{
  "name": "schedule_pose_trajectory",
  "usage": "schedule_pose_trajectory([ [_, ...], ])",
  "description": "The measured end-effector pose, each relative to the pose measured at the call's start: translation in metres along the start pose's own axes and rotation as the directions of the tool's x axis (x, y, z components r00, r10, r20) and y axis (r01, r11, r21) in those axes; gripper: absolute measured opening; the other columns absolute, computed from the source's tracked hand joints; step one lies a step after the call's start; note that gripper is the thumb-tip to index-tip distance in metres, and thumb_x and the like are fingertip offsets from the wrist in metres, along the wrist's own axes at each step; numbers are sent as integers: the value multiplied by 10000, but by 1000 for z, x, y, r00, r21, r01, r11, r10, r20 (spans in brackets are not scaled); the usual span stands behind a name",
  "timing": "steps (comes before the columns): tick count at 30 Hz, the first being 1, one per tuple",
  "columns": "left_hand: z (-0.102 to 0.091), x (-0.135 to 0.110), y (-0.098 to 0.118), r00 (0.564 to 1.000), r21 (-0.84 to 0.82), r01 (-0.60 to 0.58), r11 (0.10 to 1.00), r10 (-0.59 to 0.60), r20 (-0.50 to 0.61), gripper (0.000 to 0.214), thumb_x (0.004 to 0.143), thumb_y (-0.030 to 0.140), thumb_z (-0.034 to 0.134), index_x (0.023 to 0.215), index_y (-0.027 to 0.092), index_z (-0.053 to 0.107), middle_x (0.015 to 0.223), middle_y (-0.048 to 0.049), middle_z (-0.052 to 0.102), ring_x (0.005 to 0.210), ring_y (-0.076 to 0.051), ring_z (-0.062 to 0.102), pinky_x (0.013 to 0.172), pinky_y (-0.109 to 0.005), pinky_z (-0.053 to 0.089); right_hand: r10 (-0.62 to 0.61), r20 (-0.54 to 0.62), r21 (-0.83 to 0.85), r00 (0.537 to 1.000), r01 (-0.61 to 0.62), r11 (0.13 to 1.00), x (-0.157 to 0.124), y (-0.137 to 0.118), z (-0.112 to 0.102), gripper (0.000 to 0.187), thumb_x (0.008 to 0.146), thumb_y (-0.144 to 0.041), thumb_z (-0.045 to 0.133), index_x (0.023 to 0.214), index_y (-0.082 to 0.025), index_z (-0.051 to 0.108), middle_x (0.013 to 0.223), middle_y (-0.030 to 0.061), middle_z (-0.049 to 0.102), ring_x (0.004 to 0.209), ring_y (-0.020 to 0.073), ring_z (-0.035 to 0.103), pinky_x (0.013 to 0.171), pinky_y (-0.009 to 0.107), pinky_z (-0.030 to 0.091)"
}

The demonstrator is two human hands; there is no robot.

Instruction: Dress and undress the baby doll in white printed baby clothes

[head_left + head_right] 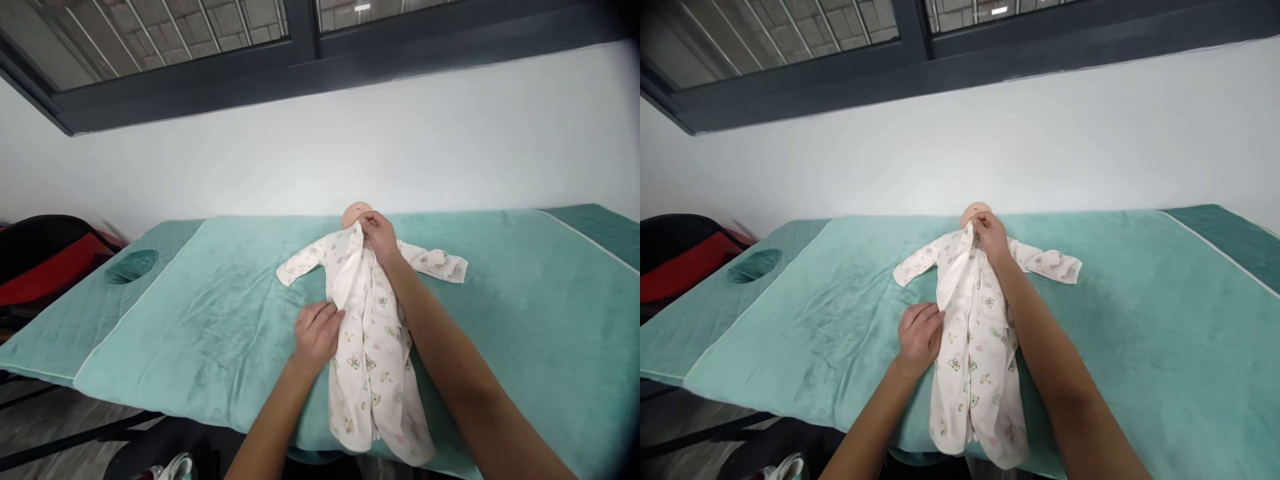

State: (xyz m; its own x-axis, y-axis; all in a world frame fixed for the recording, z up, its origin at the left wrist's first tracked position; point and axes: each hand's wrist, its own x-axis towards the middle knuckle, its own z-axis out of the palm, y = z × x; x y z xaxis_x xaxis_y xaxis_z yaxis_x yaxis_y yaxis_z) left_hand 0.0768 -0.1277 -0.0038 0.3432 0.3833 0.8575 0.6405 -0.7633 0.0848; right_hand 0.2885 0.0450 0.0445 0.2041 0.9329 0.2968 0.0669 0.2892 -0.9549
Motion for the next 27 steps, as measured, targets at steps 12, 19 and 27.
schedule_pose_trajectory([
  [12,7,45,35,789,-203,613,764,-579,204,267,934,200,541,1186,258,605,1167,-63,667,1102,-210,635,933,-390,532,-296,-42,-478,954,241,845,-33,-36,-21,244,941,-277,400,983,-205,629,1012,86,653,902,207,601,822,313,453],
  [19,-5,71,55,843,-500,519,693,-319,433,215,952,172,488,985,231,693,875,-20,712,766,-132,675,742,-275,538,137,56,-680,989,-63,731,-40,-38,-45,389,907,-558,499,693,-234,496,680,29,606,662,203,543,609,305,342],
  [27,65,153,-46,696,-200,710,675,-629,348,221,900,303,555,1023,205,710,1039,-53,725,891,-177,661,811,-297,502,43,2,-842,999,-21,540,-42,-41,-18,277,920,-437,511,964,-181,606,989,121,643,847,246,620,671,307,379],
])
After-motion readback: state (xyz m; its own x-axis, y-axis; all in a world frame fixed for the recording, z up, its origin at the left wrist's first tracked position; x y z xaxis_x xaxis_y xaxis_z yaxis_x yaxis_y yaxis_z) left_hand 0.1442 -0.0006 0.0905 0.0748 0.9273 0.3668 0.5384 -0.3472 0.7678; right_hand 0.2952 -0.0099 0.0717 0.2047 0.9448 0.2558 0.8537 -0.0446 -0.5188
